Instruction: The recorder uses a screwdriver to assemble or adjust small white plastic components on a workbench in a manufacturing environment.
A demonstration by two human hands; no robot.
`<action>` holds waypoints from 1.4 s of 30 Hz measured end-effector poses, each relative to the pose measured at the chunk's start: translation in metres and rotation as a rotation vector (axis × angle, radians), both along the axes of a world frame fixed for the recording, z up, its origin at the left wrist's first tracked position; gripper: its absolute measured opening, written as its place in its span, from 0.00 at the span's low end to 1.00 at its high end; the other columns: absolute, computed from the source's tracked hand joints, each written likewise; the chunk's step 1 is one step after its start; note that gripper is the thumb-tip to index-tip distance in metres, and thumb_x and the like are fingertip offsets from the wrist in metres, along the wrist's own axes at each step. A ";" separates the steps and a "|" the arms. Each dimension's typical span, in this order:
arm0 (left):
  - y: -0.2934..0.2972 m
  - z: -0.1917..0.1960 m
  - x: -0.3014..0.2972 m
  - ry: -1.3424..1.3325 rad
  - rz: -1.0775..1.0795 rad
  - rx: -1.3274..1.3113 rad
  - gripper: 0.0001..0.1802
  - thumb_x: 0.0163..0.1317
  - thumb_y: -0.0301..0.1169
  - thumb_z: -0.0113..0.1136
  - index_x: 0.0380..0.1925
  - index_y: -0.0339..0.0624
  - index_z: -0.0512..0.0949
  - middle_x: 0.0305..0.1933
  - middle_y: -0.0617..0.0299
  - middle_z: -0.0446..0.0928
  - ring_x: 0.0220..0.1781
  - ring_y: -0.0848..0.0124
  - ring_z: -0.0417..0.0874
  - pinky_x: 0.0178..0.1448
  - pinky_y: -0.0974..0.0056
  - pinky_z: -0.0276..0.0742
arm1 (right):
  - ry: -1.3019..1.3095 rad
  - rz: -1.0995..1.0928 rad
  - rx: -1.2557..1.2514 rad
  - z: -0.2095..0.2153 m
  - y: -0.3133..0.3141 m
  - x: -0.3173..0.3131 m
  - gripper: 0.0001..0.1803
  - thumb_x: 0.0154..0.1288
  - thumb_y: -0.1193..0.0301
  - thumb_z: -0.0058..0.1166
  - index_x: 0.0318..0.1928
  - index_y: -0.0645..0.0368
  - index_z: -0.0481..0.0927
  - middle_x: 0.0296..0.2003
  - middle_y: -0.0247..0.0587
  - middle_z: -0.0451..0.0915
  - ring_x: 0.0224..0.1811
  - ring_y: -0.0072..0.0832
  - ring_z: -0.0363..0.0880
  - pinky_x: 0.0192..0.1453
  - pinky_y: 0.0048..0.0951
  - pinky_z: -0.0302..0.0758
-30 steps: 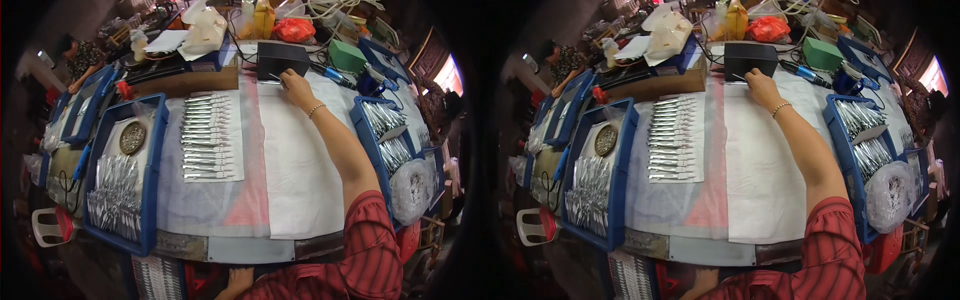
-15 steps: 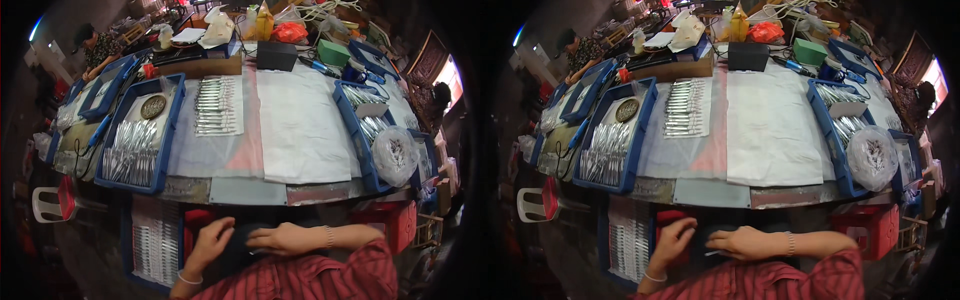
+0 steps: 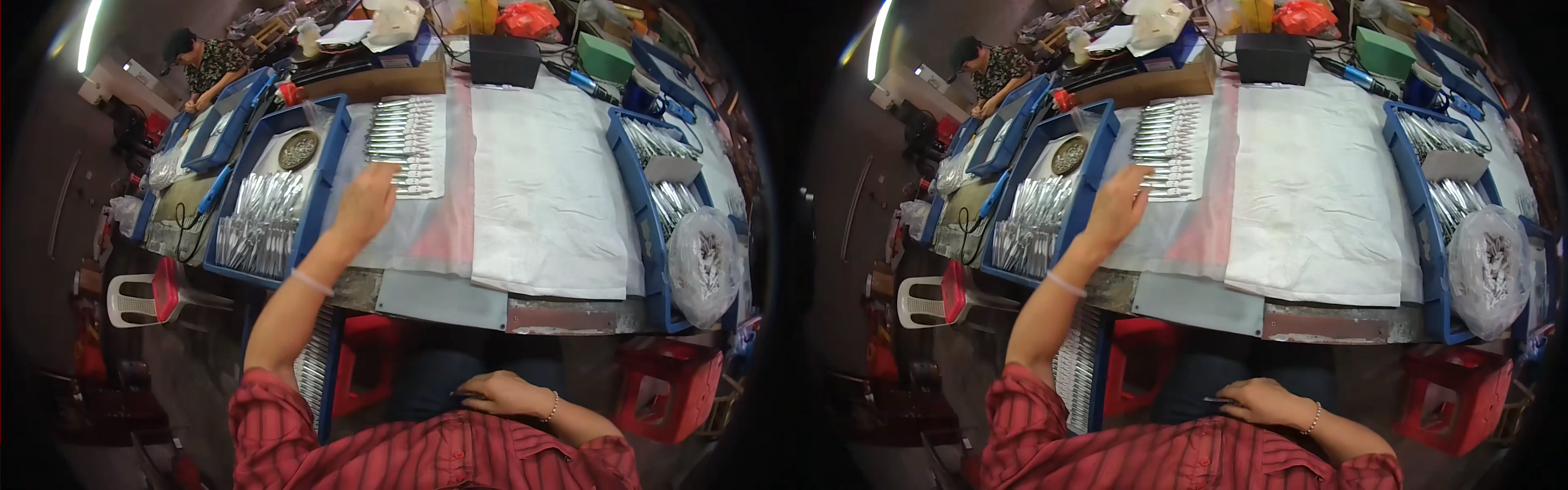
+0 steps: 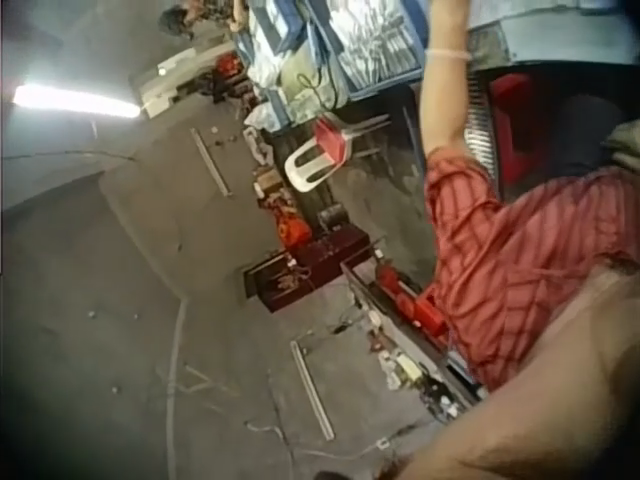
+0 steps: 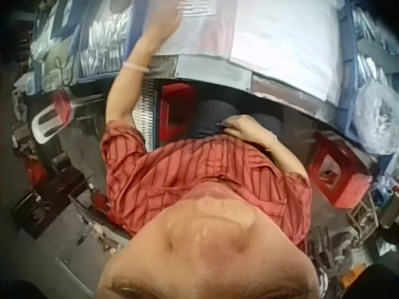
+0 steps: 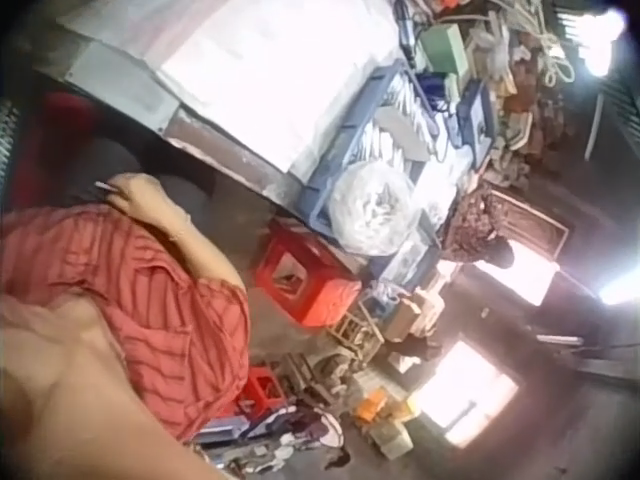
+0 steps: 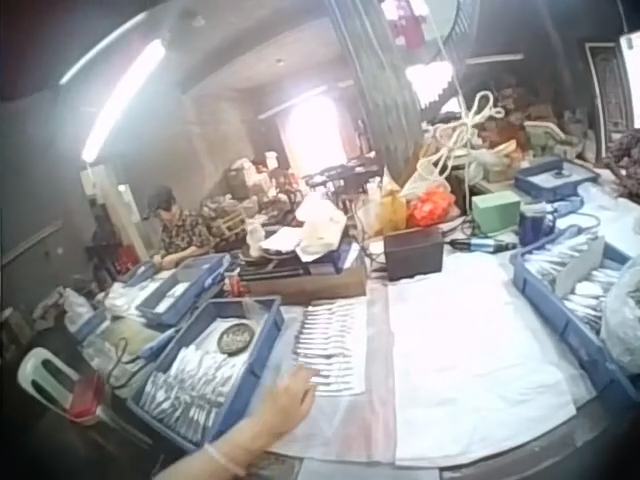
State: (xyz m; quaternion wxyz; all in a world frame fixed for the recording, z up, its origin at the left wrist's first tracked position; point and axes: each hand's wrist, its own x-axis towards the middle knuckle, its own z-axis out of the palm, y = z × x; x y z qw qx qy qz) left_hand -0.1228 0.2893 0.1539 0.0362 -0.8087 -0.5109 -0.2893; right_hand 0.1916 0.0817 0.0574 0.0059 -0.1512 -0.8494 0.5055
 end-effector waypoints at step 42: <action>-0.282 -0.114 0.094 -1.448 0.088 -1.596 0.16 0.74 0.36 0.43 0.48 0.34 0.74 0.21 0.69 0.67 0.15 0.84 0.59 0.19 0.76 0.55 | -0.052 -0.548 0.132 0.062 -0.027 0.001 0.23 0.54 0.83 0.55 0.53 0.64 0.72 0.46 0.51 0.74 0.44 0.47 0.77 0.44 0.37 0.77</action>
